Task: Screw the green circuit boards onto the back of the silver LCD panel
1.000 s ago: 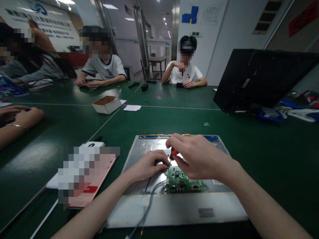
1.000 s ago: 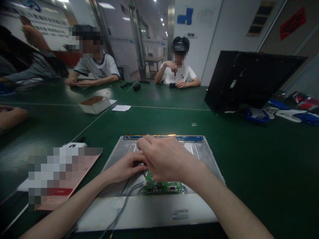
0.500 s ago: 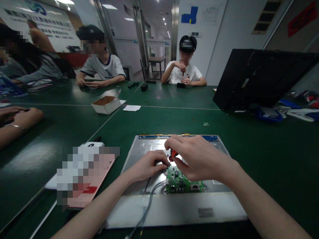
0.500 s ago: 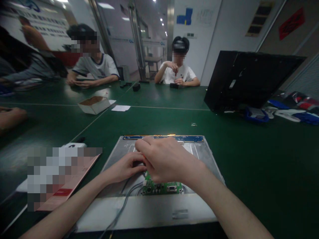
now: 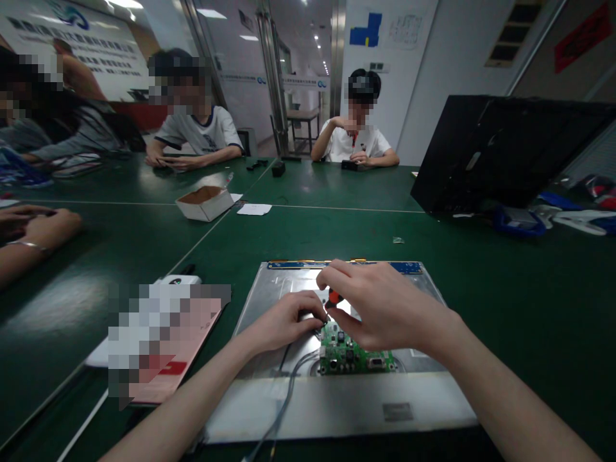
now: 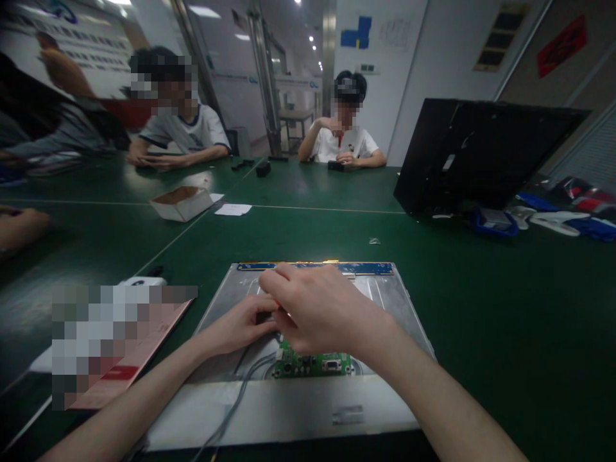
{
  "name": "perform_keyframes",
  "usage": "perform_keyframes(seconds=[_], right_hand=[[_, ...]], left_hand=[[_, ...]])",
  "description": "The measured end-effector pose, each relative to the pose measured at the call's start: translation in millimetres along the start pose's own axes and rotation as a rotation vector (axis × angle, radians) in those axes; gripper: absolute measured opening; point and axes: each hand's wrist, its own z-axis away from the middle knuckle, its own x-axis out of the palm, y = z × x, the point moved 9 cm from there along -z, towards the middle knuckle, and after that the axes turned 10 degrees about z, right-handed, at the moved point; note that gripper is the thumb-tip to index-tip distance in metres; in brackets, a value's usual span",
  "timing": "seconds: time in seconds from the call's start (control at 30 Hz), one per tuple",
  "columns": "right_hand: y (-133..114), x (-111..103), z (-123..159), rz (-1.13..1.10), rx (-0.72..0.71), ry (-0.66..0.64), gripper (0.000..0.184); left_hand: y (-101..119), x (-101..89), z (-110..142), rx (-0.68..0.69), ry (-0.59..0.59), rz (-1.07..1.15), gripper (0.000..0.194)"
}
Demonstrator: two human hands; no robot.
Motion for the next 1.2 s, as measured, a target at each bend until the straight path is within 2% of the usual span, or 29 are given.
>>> perform_keyframes(seconds=[0.17, 0.37, 0.63, 0.93, 1.03, 1.13, 1.2], right_hand=[[-1.9, 1.4, 0.0, -0.019, 0.011, -0.017, 0.018], [4.0, 4.8, -2.5, 0.054, 0.045, -0.017, 0.013], [-4.5, -1.1, 0.8, -0.043, -0.028, -0.001, 0.014], [4.5, 3.1, -1.5, 0.116, 0.035, -0.014, 0.015], [2.5, 1.4, -0.8, 0.068, 0.019, -0.008, 0.012], [-2.9, -0.3, -0.1, 0.001, -0.017, -0.005, 0.020], [-4.1, 0.5, -0.3, -0.008, -0.016, -0.014, 0.018]], left_hand=[[-0.2, 0.4, 0.7, 0.008, -0.003, 0.005, 0.010], [2.2, -1.6, 0.5, 0.026, 0.028, -0.004, 0.006], [-0.9, 0.5, 0.1, 0.001, 0.006, 0.021, 0.009], [1.6, -1.6, 0.0, 0.016, 0.016, -0.017, 0.005], [1.4, -0.6, -0.3, 0.012, 0.011, -0.008, 0.006], [-0.8, 0.9, 0.1, 0.005, 0.002, 0.009, 0.009], [-2.5, 0.3, 0.4, -0.001, 0.009, 0.009, 0.009]])
